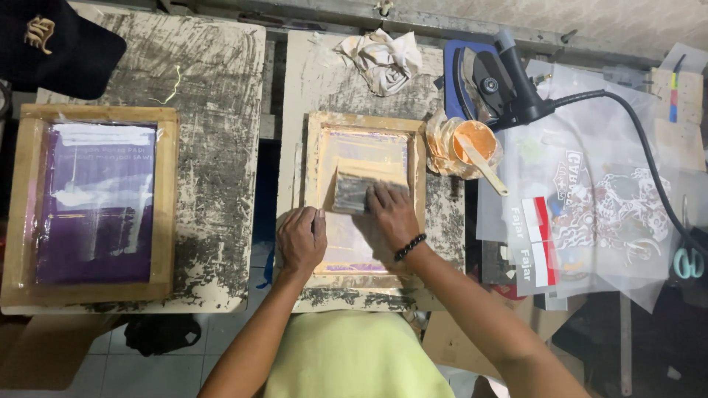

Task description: The person scoops orange ink from a container onto a screen printing frame and spreads it evenly using a squeegee. They repeatedly pull the squeegee across the screen to distribute the ink over the mesh area.

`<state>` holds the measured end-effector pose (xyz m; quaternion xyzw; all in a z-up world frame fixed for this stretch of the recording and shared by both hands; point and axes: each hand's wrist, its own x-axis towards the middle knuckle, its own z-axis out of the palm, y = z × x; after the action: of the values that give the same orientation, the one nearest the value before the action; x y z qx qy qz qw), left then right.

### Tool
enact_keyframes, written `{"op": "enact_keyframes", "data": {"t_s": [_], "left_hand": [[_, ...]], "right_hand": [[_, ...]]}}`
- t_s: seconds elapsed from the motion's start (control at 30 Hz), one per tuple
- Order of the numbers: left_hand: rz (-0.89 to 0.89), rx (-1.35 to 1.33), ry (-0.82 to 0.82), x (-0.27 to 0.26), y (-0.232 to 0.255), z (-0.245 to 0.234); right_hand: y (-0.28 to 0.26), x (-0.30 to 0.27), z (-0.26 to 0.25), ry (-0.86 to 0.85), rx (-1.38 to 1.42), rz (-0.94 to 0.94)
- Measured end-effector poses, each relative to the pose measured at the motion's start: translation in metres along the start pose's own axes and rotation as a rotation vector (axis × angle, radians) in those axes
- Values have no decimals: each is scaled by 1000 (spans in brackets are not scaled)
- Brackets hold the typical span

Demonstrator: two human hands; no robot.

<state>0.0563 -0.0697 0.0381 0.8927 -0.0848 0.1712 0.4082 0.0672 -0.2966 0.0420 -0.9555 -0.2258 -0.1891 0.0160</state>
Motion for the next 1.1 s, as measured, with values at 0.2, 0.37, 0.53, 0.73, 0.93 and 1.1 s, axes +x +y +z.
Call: {"op": "enact_keyframes", "data": {"t_s": [0.2, 0.37, 0.53, 0.73, 0.93, 1.1], "left_hand": [[40, 35, 22, 1, -11, 8], [59, 28, 10, 4, -6, 5], [73, 61, 38, 1, -11, 9], [32, 4, 21, 1, -9, 2], [-17, -106, 15, 6, 5, -6], [19, -75, 11, 5, 1, -4]], "right_hand": [[31, -4, 12, -123, 149, 68], [79, 43, 56, -169, 77, 102], [78, 58, 38, -169, 122, 3], [23, 1, 5, -324, 213, -32], [21, -6, -22, -392, 273, 13], [45, 23, 20, -97, 104, 68]]}}
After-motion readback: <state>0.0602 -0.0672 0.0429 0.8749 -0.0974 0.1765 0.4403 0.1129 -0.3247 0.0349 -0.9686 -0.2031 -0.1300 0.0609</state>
